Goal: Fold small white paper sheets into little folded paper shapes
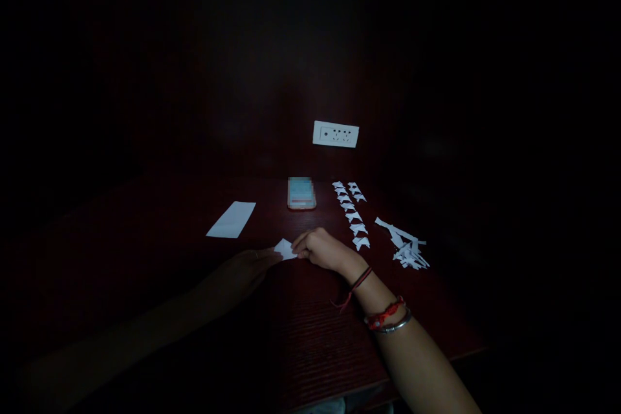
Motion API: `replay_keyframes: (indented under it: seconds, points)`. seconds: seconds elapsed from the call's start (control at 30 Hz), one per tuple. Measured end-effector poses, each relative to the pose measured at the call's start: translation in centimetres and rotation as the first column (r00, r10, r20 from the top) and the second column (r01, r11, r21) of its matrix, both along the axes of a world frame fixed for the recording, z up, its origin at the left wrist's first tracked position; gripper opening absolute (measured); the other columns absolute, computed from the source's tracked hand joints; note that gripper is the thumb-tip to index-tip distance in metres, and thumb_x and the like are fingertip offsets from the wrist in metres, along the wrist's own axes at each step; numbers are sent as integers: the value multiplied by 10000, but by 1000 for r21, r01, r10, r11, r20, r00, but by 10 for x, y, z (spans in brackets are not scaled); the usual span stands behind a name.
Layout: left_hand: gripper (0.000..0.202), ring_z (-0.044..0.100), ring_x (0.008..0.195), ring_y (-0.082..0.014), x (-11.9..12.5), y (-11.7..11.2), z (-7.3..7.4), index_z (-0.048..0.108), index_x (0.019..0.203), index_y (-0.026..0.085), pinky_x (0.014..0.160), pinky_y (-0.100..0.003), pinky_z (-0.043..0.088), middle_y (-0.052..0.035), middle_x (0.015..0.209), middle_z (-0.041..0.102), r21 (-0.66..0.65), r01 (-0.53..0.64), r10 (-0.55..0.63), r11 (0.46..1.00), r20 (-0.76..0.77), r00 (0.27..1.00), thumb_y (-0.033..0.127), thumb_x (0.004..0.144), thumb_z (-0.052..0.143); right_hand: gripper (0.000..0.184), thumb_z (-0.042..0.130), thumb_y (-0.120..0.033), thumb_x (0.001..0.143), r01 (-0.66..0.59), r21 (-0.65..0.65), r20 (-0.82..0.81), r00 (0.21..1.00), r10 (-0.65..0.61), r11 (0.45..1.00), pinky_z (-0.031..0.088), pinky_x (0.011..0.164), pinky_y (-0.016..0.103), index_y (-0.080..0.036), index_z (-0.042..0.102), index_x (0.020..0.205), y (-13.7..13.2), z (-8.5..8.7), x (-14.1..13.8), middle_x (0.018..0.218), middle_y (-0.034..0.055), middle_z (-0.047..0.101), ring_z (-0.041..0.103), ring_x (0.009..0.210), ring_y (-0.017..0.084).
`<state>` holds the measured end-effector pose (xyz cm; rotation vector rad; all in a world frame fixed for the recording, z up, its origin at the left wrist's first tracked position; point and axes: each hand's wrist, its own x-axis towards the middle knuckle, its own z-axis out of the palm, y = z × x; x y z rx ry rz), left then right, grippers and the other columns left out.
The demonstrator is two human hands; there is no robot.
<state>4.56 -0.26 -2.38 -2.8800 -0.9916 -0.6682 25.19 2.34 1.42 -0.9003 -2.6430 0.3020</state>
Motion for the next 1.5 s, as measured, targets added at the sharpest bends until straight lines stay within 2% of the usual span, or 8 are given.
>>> replay_keyframes:
  seconds: [0.17,0.3,0.4,0.5,0.6,0.8,1.17,1.5]
  points:
    - [306,456,989,-162,-2,2,0,457,1064,173,860,-309,359,-54,1126,456,-26,-8,8,1000,23,1000,95,789,346,156,484,-126,738,-17,13,-7,1000,17,1000,400,767,212,-135,625,805,0,1,0,895,52,604,547,836,118]
    - [335,336,1111,-183,-4,4,0,405,1106,153,901,-337,313,-79,1234,340,16,10,-10,1000,26,1000,95,784,334,168,452,-123,759,14,23,-35,999,-13,1000,401,755,215,-133,606,826,-3,1,-3,872,46,599,545,802,107]
    - [370,277,1152,-179,-6,6,-2,345,1163,137,933,-355,270,-85,1218,370,17,38,-38,999,-2,999,108,795,319,215,470,-128,750,41,59,-51,998,-38,997,379,810,241,-139,572,940,-3,-1,-6,981,59,568,514,903,125]
    - [421,275,1152,-185,-9,9,-4,304,1203,149,937,-366,261,-80,1229,360,20,59,-58,998,-31,998,108,785,334,280,465,-145,762,10,89,-3,1000,-10,996,329,880,271,-154,533,1033,-2,-4,-7,1068,63,536,472,989,136]
    - [422,290,1138,-209,-10,15,-4,333,1190,151,922,-384,272,-86,1233,351,44,100,-97,994,-62,993,105,771,348,253,446,-169,780,1,98,17,1000,-2,995,318,891,285,-160,556,1008,1,-7,-7,1053,63,553,483,979,137]
    - [365,427,1004,-183,-9,18,13,396,1137,196,843,-341,345,-53,1122,444,8,152,-151,988,-68,986,135,778,375,207,462,-204,774,37,105,-62,998,-30,994,388,806,222,-143,616,899,5,-13,-6,958,64,591,523,892,123]
    - [405,376,1065,-170,-26,19,25,395,1139,179,893,-322,306,-56,1184,405,-54,265,-268,963,-57,962,92,744,387,234,431,-181,793,-22,158,-19,1000,25,987,366,832,274,-137,568,977,-2,-4,-9,958,74,585,504,903,139]
    - [388,405,1004,-194,-29,4,36,440,1113,192,867,-352,302,-47,1108,460,-28,194,-196,981,-185,963,114,734,418,249,402,-136,799,-26,177,2,1000,26,984,377,812,262,-139,571,982,-3,-4,-9,950,74,564,480,908,132]
